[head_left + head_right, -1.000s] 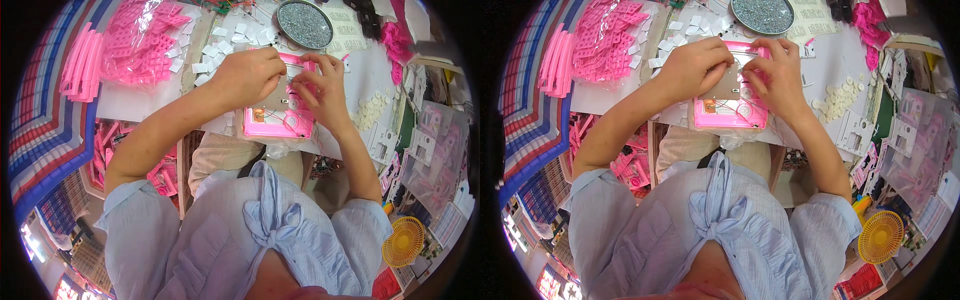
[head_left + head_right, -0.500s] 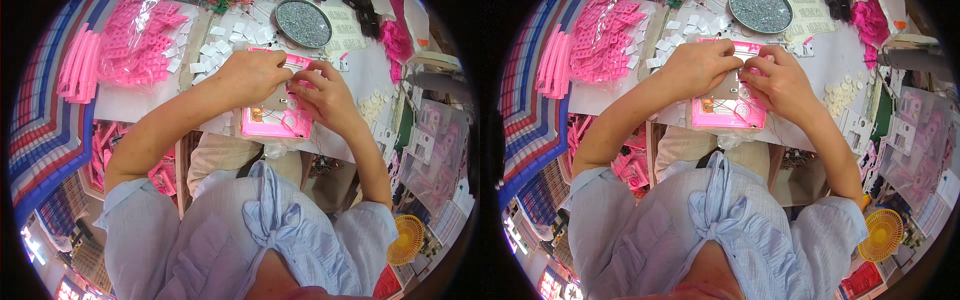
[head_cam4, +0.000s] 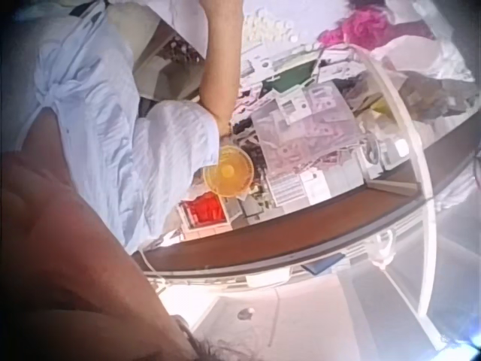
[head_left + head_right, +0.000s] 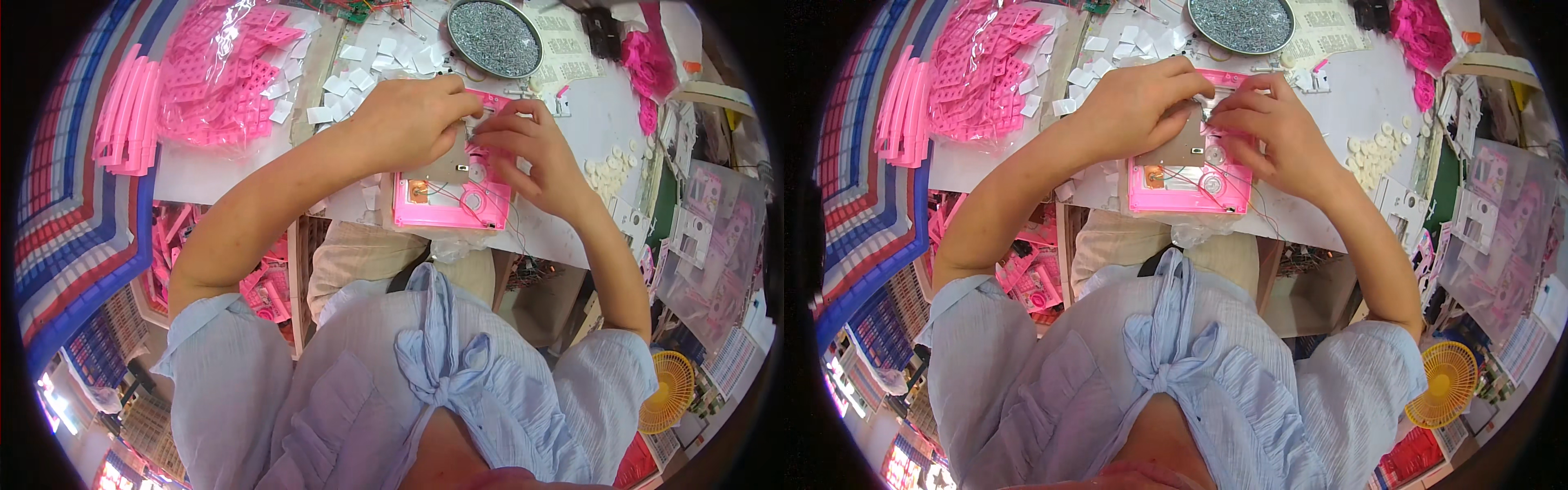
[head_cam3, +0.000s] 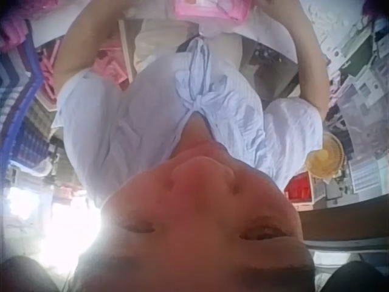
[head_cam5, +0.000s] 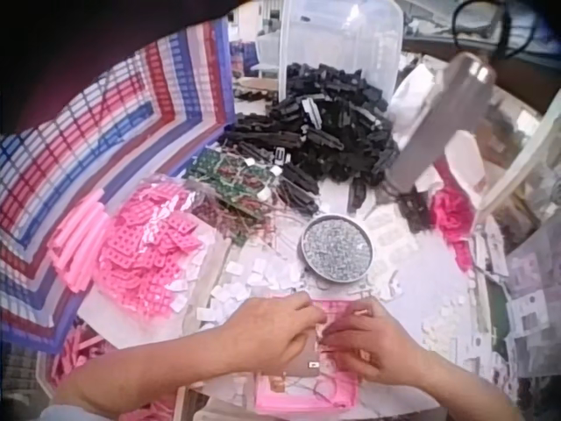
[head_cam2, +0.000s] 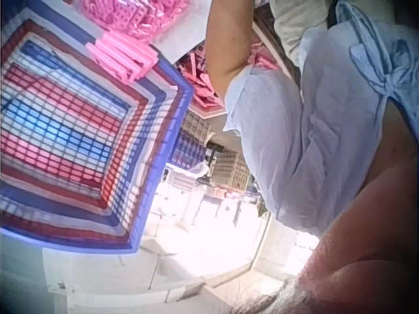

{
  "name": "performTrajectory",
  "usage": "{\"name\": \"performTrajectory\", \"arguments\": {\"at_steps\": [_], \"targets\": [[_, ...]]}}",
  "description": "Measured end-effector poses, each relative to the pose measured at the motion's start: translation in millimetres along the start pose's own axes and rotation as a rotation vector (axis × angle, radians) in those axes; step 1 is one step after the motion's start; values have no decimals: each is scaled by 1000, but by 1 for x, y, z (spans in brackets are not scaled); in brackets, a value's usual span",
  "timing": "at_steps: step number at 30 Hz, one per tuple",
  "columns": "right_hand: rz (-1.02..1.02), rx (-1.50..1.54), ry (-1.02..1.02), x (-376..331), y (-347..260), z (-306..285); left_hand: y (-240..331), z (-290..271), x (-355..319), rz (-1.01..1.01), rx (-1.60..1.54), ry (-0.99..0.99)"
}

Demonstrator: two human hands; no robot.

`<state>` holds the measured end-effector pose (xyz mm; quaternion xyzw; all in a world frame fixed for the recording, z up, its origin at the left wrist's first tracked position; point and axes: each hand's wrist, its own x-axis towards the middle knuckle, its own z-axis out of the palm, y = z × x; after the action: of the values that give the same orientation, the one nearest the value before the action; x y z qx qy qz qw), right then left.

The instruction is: Assembling internal electronics and plastic shell components for a toy cash register.

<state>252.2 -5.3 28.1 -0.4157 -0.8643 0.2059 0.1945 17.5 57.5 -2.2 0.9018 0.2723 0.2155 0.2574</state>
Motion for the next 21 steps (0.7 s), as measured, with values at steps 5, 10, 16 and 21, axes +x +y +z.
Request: {"name": "performTrajectory", "arguments": {"at_steps": [5,10,16,21], "targets": [[44,-77,66,-5,-5,12,2,-3,10,18,112,-113],[10,-138,105,-3,-8,14,3,-2,21,44,153,-167],[-10,-198,118,-1,-11,16,3,-6,25,34,154,-223],[32,-233,108,4,-16,21,1,-8,21,-7,72,-199]]}}
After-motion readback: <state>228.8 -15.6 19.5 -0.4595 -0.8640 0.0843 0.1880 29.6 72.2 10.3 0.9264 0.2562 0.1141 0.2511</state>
